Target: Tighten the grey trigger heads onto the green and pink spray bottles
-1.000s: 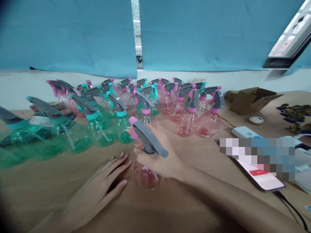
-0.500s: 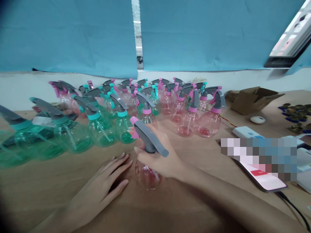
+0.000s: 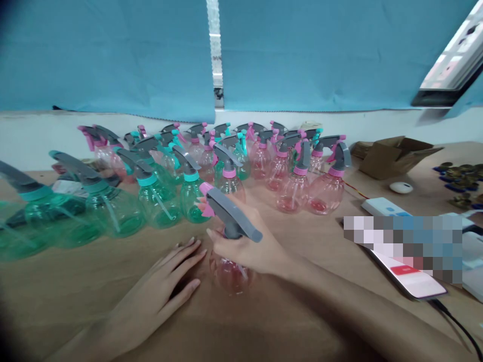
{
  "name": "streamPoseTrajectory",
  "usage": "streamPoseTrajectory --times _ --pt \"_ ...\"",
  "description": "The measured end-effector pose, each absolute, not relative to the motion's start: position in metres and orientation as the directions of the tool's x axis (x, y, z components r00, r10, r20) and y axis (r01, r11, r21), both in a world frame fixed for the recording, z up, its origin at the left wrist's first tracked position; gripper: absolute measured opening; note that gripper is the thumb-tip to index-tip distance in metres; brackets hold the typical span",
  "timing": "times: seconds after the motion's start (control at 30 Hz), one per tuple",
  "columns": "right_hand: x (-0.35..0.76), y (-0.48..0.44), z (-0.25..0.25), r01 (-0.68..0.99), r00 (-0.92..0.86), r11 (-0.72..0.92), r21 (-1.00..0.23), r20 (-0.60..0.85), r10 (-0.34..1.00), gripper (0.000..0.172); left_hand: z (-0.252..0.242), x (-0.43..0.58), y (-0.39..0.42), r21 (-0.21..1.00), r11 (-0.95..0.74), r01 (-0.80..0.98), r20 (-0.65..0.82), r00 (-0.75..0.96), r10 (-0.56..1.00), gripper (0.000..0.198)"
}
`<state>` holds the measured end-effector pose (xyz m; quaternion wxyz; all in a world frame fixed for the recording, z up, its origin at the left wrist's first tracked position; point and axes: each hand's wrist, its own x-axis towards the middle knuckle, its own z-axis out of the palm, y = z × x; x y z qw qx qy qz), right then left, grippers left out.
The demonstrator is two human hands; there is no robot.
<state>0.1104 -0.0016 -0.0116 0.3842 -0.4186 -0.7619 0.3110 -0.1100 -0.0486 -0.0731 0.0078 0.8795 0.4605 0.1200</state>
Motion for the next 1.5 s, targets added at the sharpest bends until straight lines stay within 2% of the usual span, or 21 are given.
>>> streamPoseTrajectory --times 0.23,0.43,0.7,0.97,1.37,1.5 --pt "0.108 -0.005 -0.005 0.477 -0.355 0.442 -0.76 0.293 0.888 0.016 -0.074 -0.111 -0.049 0.114 -0.58 0.807 0.207 0.552 0.808 0.048" --pt "0.111 -0.002 -0.019 0.446 -0.339 0.445 -0.777 0.314 0.887 0.014 -0.074 -0.11 -0.048 0.123 -0.576 0.808 0.211 0.546 0.811 0.048" --pt "0.11 -0.002 -0.017 0.292 -0.408 0.504 -0.813 0.37 0.834 0.026 -0.075 -0.111 -0.048 0.113 -0.582 0.805 0.215 0.552 0.806 0.048" --pt "0.111 -0.003 -0.014 0.258 -0.4 0.49 -0.833 0.37 0.839 0.029 -0.073 -0.11 -0.049 0.114 -0.581 0.806 0.211 0.552 0.807 0.047" --pt "0.112 -0.006 -0.006 0.308 -0.386 0.459 -0.833 0.332 0.861 0.021 -0.074 -0.111 -0.048 0.101 -0.583 0.806 0.203 0.557 0.805 0.048" --pt "0.113 -0.008 -0.001 0.313 -0.403 0.496 -0.81 0.359 0.842 0.016 -0.074 -0.111 -0.047 0.102 -0.581 0.808 0.189 0.557 0.808 0.046"
